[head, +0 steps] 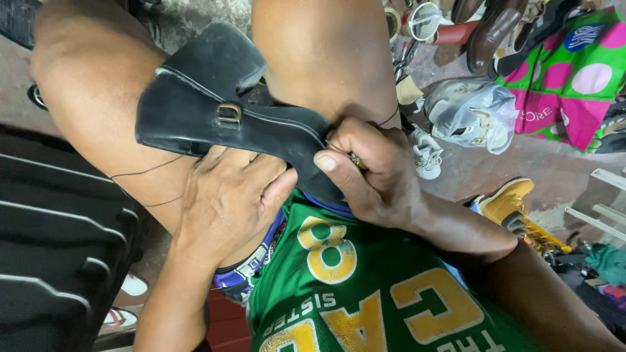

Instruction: The person stitches the sole of a black high-heeled shoe using a needle and thread. They repeatedly push the needle through the sole and pull the thread to secure the repair.

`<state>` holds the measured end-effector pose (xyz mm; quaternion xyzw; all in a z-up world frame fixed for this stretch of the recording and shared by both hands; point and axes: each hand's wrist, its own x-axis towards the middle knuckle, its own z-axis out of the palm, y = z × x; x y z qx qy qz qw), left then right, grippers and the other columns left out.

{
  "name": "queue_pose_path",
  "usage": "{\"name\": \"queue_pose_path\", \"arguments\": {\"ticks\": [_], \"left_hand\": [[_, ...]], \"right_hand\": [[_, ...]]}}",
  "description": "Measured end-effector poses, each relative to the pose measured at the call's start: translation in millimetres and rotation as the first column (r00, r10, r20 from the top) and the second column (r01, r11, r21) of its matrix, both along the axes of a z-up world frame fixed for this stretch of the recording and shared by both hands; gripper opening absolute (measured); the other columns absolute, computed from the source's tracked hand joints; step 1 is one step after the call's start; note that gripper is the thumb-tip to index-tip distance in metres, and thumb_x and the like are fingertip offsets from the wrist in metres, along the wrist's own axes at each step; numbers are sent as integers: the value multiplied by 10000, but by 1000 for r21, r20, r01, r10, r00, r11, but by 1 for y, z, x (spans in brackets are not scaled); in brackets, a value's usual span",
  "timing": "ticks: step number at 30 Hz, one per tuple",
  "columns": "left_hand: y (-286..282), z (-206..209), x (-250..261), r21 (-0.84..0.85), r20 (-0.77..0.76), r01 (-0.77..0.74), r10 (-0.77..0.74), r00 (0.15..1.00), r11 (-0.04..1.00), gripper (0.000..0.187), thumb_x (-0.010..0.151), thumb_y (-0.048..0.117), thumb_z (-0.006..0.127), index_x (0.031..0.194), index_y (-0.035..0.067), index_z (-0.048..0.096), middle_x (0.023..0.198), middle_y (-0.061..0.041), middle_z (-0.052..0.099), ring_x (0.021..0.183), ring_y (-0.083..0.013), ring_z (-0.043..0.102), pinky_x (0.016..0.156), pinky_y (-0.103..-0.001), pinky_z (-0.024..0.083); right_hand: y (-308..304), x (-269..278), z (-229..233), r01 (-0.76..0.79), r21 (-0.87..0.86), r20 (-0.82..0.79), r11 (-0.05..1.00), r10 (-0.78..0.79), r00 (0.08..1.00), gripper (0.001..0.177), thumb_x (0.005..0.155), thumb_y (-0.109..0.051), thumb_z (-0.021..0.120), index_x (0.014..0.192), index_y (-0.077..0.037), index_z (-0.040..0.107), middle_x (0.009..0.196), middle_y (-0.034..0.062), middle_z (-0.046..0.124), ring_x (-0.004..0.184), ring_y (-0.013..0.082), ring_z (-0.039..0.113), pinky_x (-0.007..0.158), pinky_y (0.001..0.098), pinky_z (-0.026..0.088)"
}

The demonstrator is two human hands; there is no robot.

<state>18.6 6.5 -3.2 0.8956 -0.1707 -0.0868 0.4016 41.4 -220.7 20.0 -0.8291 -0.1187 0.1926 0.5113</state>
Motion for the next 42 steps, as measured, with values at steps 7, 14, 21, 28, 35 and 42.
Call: {"name": "queue_pose_path", "arguments": {"ticks": [7, 14, 21, 28, 35, 42], "left_hand": [[-3, 10, 5, -26, -37, -73, 72, 997, 997, 136, 875, 191, 790, 870, 81, 709, 935, -103, 663, 863, -337, 645, 767, -439, 523], [-30, 17, -15, -373, -545, -339, 92, 833, 864, 350, 799, 85, 824, 1118, 47, 686, 1000, -74, 689, 713, -122, 665, 571, -256, 532], [-41, -1, -29, -438, -388, -336, 162, 907, 834, 292, 854, 40, 831, 1103, 28, 679, 1021, -61, 682, 871, -107, 650, 752, -248, 538], [-40, -1, -24, -389, -353, -307, 168, 920, 869, 295, 831, 55, 845, 1075, 40, 680, 1003, -63, 696, 850, -145, 658, 768, -290, 540], [-41, -2, -25, -370, -389, -333, 181, 903, 868, 307, 826, 67, 858, 1075, 43, 681, 982, -66, 694, 794, -144, 660, 716, -264, 537], [-45, -2, -29, -372, -332, -329, 207, 920, 868, 385, 844, 83, 861, 1161, 13, 653, 1057, -98, 682, 854, -152, 682, 704, -260, 568]], "right_hand": [[-1, -8, -8, 76, 17, -59, 997, -75, 995, 261, 1098, -200, 595, 899, -41, 544, 784, 48, 536, 689, 145, 510, 652, 264, 443], [-49, 2, -2, 99, 211, -164, 972, -65, 984, 104, 1070, -136, 605, 1037, -38, 613, 800, 55, 631, 622, 109, 554, 564, 246, 439], [-73, -5, 19, -134, -81, 94, 988, 141, 986, 181, 1015, -66, 642, 1182, -29, 701, 832, 72, 725, 568, 75, 604, 472, 237, 437], [-68, -10, 17, -252, -132, 37, 959, 259, 965, 359, 895, -4, 693, 1242, -94, 710, 801, 69, 689, 596, 153, 622, 514, 325, 477], [-61, -2, 26, -296, -246, 109, 923, 330, 938, 380, 878, -13, 675, 1247, -97, 707, 866, 68, 702, 642, 174, 673, 528, 319, 524], [-55, 5, 55, -373, -525, 147, 765, 514, 845, 379, 800, -93, 734, 1178, -85, 736, 785, 43, 624, 523, 205, 601, 451, 382, 460]]}}
